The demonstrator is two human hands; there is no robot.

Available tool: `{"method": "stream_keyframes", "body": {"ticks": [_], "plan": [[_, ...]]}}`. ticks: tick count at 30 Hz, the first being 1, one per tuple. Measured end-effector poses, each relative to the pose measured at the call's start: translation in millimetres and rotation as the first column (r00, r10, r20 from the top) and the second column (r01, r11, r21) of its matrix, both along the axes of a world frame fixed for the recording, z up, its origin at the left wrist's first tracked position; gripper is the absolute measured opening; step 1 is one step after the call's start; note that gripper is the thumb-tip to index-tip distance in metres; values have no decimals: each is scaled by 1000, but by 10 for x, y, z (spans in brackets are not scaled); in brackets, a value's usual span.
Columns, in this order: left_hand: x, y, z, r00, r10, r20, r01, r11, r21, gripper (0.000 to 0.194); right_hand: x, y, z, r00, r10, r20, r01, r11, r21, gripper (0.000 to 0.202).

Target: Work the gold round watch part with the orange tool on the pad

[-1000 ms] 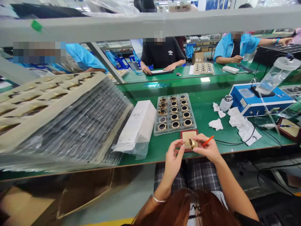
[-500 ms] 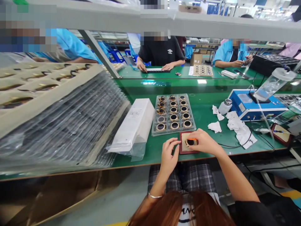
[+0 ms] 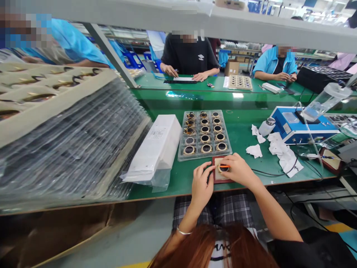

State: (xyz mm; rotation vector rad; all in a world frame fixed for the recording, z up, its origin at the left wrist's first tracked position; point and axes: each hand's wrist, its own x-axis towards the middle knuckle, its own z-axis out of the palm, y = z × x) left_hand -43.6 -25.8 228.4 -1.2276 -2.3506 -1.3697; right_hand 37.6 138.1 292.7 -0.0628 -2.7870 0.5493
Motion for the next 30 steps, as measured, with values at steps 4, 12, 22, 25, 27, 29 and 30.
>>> {"method": "stream_keyframes", "body": {"ticks": [4, 12, 22, 25, 27, 29, 30], "plan": [[16, 2, 0, 999, 5, -31, -5, 1000, 0, 29, 32, -46, -66, 997, -65, -41, 65, 998, 12, 24], [28, -20, -2, 999, 3, -44, -2, 1000, 11, 29, 12, 13, -43, 998, -65, 11, 64, 997, 51, 27], [38, -155, 38, 996, -65, -57, 74, 982, 176, 27, 159, 187, 39, 981, -185, 60, 187, 982, -33, 38], [26, -207, 43, 990, -137, -35, 141, 970, 196, 25, 209, 434, -38, 939, -343, -21, 343, 934, 104, 39], [20, -230, 38, 984, -171, -43, 176, 967, 184, 26, 210, 585, -117, 911, -411, -38, 410, 890, 198, 41], [15, -244, 33, 980, -190, -57, 197, 967, 163, 28, 169, 638, -165, 888, -459, -31, 450, 854, 262, 42], [13, -250, 31, 978, -198, -59, 205, 966, 157, 29, 127, 614, -164, 872, -487, -46, 479, 832, 280, 42]]}}
